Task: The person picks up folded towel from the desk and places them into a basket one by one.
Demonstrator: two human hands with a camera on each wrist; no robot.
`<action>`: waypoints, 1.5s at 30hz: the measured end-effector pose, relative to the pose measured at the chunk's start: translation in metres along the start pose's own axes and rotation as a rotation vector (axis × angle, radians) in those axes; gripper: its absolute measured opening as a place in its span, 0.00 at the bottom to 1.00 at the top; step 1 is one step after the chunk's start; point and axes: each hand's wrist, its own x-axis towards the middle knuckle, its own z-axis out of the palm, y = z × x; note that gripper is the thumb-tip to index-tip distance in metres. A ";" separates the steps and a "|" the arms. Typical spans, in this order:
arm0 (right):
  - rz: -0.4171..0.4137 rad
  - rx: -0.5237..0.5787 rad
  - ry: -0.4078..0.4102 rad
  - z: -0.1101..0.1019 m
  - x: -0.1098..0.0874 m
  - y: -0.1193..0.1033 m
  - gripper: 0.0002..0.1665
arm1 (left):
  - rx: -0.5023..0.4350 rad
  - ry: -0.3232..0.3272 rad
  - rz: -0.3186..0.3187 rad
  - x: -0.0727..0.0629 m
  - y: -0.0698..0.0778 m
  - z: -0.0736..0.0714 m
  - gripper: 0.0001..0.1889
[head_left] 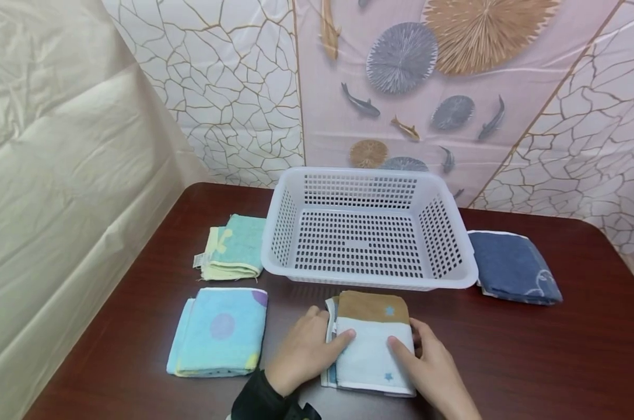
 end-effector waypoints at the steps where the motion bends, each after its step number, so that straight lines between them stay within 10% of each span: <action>1: 0.001 0.003 -0.002 0.000 0.000 0.000 0.42 | -0.014 0.001 0.004 0.000 0.000 0.000 0.33; 14: -0.022 0.141 -0.019 0.004 -0.002 -0.001 0.40 | -0.113 -0.014 -0.003 0.003 -0.001 0.001 0.30; 30: 0.095 0.563 -0.143 0.016 -0.003 -0.002 0.25 | -0.583 -0.118 -0.071 0.003 -0.007 -0.002 0.38; 37: 0.086 0.673 -0.242 0.014 -0.004 0.000 0.45 | -0.758 -0.145 -0.115 0.002 -0.010 -0.008 0.44; 45: 0.021 0.716 -0.375 0.009 -0.003 0.004 0.40 | -0.849 -0.162 -0.183 0.002 -0.012 -0.011 0.50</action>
